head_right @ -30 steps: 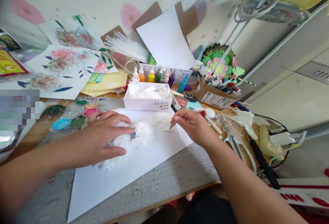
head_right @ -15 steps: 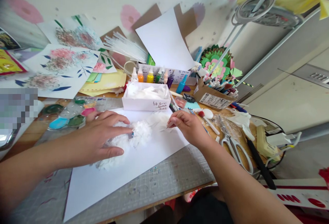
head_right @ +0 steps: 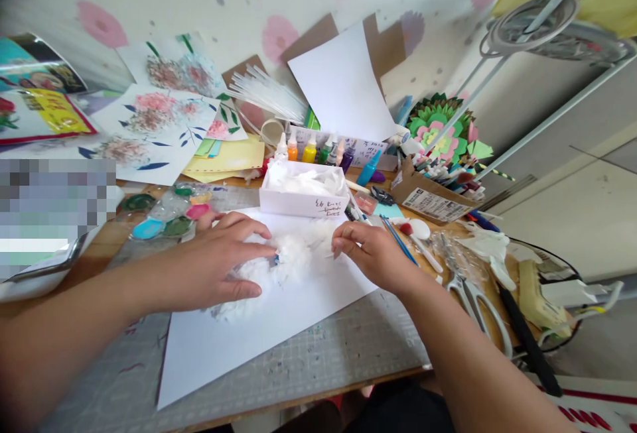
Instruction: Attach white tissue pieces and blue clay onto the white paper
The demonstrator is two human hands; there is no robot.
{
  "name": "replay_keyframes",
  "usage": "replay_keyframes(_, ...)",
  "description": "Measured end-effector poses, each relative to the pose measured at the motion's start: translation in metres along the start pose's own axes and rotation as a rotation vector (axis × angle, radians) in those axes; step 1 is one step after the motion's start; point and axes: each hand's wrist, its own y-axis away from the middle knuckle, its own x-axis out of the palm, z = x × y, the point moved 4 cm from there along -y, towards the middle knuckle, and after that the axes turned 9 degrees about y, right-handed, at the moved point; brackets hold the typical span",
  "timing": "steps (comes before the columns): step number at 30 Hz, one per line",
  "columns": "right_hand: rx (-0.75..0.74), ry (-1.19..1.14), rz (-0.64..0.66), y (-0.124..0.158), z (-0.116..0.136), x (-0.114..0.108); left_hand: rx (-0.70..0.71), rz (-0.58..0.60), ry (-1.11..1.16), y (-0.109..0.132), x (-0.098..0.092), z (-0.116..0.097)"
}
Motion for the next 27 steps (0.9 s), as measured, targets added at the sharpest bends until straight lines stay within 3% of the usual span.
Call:
replay_keyframes(4, 0.059, -0.045, -0.081, -0.003, -0.007, -0.001, 0.027, -0.006, 0.004, 0.001, 0.000, -0.001)
replay_keyframes(9, -0.054, -0.589, -0.286, -0.002, 0.027, -0.003, 0.032, -0.002, -0.004, 0.002, -0.001, -0.004)
replay_keyframes(13, -0.008, -0.920, -0.211, -0.009, 0.051, 0.020, 0.037, -0.001, -0.028, 0.001, -0.001, -0.004)
replay_keyframes(17, 0.156, -0.849, -0.224, -0.020, 0.047, 0.049, 0.034, 0.003, -0.039, 0.001, 0.000, -0.003)
replay_keyframes(20, 0.190, -0.727, -0.201, -0.023, 0.043, 0.060, 0.030, 0.014, -0.025, 0.002, 0.000, -0.003)
replay_keyframes(23, 0.209, -0.728, -0.213, -0.021, 0.045, 0.057, 0.034, 0.015, -0.024, 0.002, 0.000, -0.003)
replay_keyframes(27, 0.200, -0.962, -0.241, -0.020, 0.051, 0.046, 0.045, 0.004, -0.023, 0.001, 0.000, -0.002)
